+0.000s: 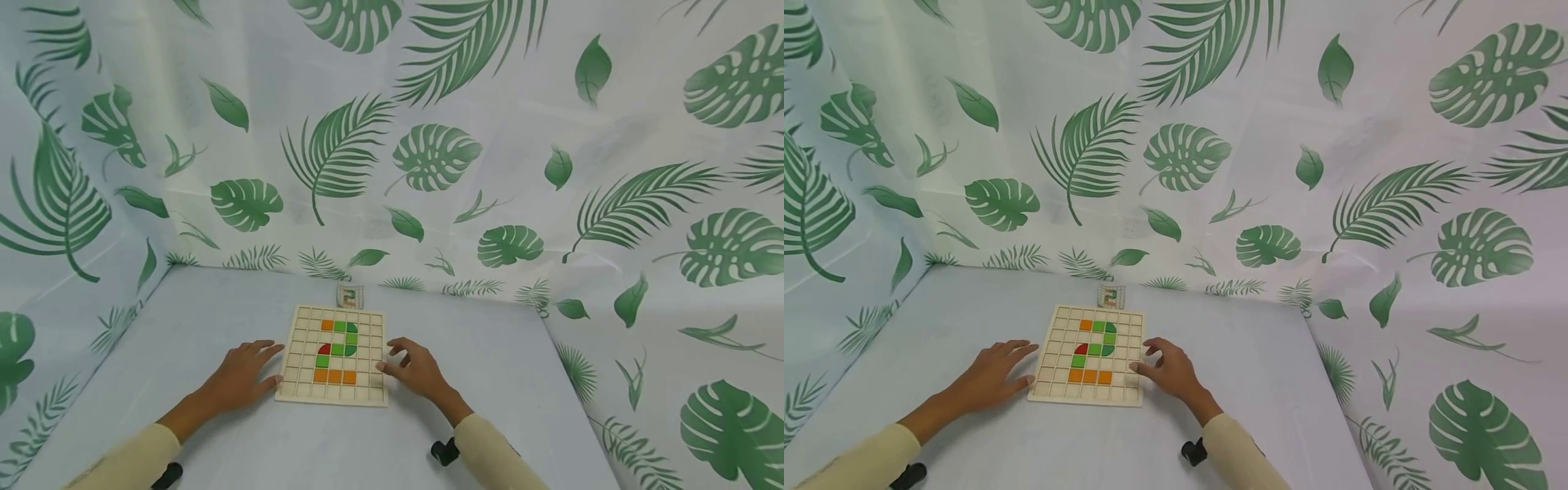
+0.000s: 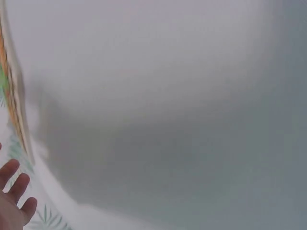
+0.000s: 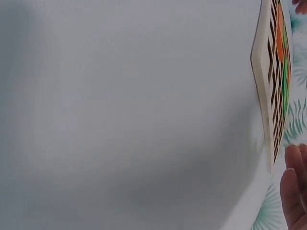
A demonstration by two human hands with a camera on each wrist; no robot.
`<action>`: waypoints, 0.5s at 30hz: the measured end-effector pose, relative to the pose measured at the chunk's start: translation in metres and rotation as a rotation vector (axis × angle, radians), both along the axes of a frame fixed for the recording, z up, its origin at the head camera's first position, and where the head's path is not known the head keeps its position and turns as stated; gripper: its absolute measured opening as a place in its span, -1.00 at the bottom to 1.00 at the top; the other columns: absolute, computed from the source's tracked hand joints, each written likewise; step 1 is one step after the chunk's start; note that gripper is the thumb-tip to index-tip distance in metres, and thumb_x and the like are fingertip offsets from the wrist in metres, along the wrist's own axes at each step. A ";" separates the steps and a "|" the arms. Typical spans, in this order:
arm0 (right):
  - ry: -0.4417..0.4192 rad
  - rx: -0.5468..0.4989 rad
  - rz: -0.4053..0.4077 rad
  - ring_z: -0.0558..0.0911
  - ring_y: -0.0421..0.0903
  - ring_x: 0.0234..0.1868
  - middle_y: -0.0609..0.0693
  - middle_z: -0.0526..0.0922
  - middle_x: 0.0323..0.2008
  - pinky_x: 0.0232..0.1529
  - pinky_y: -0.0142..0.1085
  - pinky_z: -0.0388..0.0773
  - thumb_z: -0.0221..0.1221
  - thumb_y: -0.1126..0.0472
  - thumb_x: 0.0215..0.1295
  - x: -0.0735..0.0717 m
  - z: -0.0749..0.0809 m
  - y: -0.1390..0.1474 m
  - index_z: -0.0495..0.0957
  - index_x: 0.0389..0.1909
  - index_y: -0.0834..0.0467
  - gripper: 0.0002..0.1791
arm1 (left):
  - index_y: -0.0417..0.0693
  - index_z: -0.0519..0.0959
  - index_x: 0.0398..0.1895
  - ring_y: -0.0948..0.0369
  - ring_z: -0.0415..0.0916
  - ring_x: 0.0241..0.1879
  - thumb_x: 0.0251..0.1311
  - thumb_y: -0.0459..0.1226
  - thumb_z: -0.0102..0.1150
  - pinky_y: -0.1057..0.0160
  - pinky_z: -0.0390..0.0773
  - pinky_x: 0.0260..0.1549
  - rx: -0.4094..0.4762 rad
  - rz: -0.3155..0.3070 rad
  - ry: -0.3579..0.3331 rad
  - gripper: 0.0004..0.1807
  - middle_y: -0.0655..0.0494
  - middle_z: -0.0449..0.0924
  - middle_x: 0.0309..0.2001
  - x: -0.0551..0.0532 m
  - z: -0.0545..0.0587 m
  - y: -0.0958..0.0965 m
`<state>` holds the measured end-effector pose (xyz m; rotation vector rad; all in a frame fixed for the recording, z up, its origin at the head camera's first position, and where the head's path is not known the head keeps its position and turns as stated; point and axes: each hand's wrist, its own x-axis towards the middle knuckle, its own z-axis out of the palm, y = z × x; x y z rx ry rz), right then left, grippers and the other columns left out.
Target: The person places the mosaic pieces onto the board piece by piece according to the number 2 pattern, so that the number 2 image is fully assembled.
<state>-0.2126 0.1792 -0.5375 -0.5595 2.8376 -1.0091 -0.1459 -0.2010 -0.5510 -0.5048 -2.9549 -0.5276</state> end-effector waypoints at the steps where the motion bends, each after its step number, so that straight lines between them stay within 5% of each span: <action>1: 0.011 0.009 -0.024 0.62 -0.19 -0.29 -0.03 0.68 -0.07 -0.38 -0.31 0.55 0.32 -0.26 0.22 -0.001 0.002 0.004 0.54 0.18 0.11 -0.33 | -0.03 0.42 0.40 -0.18 0.40 0.28 0.23 0.04 0.32 -0.31 0.36 0.15 0.003 0.007 0.012 -0.29 -0.16 0.44 0.32 0.000 0.003 -0.004; 6: 0.084 0.104 -0.117 0.66 -0.01 0.04 0.00 0.63 0.16 -0.06 -0.03 0.61 0.23 -0.35 0.25 -0.007 0.011 0.025 0.51 0.26 0.01 -0.30 | -0.02 0.37 0.44 -0.23 0.31 0.35 0.21 0.13 0.31 -0.38 0.24 0.19 -0.016 0.039 0.046 -0.20 -0.22 0.35 0.39 -0.002 0.017 -0.027; 11: 0.228 0.278 -0.068 0.41 0.18 0.40 0.12 0.39 0.43 0.31 0.21 0.35 0.25 -0.39 0.17 -0.013 0.021 0.050 0.37 0.43 0.00 -0.11 | -0.04 0.30 0.47 -0.34 0.19 0.37 0.04 0.24 0.38 -0.46 0.10 0.22 -0.043 0.059 0.055 -0.01 -0.30 0.23 0.44 -0.008 0.027 -0.050; 15: 0.319 0.410 -0.028 0.26 0.25 0.49 0.14 0.22 0.53 0.38 0.31 0.14 0.23 -0.49 0.08 -0.018 0.025 0.067 0.26 0.51 -0.06 0.03 | -0.05 0.25 0.48 -0.43 0.07 0.40 -0.12 0.28 0.45 -0.55 0.02 0.20 -0.078 0.064 0.044 0.13 -0.35 0.13 0.47 -0.014 0.034 -0.064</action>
